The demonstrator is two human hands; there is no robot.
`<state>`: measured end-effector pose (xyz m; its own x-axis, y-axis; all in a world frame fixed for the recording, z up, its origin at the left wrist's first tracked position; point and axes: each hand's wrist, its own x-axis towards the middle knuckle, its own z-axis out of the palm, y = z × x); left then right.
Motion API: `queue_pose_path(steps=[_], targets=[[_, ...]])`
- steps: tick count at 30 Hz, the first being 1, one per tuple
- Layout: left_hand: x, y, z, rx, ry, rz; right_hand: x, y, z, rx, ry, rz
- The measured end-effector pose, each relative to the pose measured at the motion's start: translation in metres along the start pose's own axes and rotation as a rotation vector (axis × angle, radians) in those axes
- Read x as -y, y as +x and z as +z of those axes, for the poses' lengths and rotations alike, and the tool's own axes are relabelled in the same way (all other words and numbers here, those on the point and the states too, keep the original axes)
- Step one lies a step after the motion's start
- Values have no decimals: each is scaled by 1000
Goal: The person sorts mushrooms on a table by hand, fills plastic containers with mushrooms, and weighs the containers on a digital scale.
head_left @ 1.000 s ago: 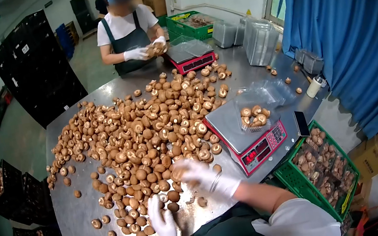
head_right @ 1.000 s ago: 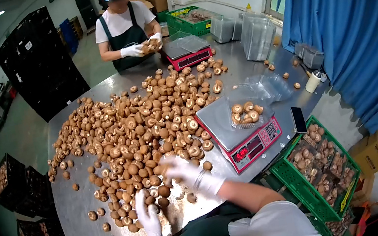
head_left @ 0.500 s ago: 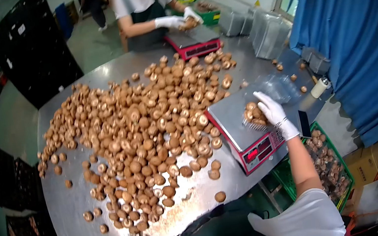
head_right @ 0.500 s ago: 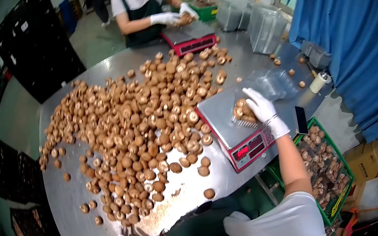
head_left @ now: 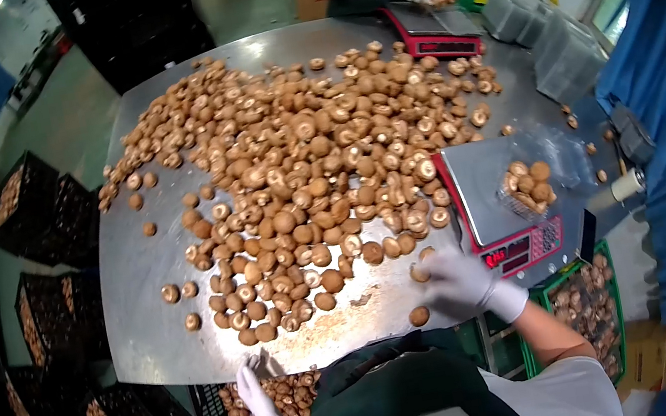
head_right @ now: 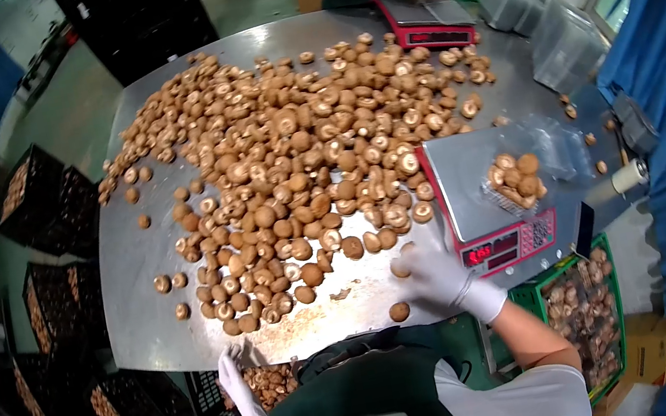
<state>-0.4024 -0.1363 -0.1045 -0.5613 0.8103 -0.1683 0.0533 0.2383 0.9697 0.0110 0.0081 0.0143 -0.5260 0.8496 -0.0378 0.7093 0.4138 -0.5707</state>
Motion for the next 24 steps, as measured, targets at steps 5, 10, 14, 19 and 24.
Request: queue_pose_path(steps=[5, 10, 14, 19, 24], targets=[[-20, -19, 9, 36, -59, -14, -31, -27, 107, 312, -49, -110], [-27, -19, 14, 40, -23, 11, -23, 19, 83, 201, 846, 422], [-56, -9, 48, 142, -407, -180, 9, 92, 91, 44, 913, 163], [-56, 15, 80, 328, -859, -395, 71, 187, 93, -36, 211, -419], [-52, 35, 84, 271, -875, -372, 63, 281, 127, 37, -386, -289]])
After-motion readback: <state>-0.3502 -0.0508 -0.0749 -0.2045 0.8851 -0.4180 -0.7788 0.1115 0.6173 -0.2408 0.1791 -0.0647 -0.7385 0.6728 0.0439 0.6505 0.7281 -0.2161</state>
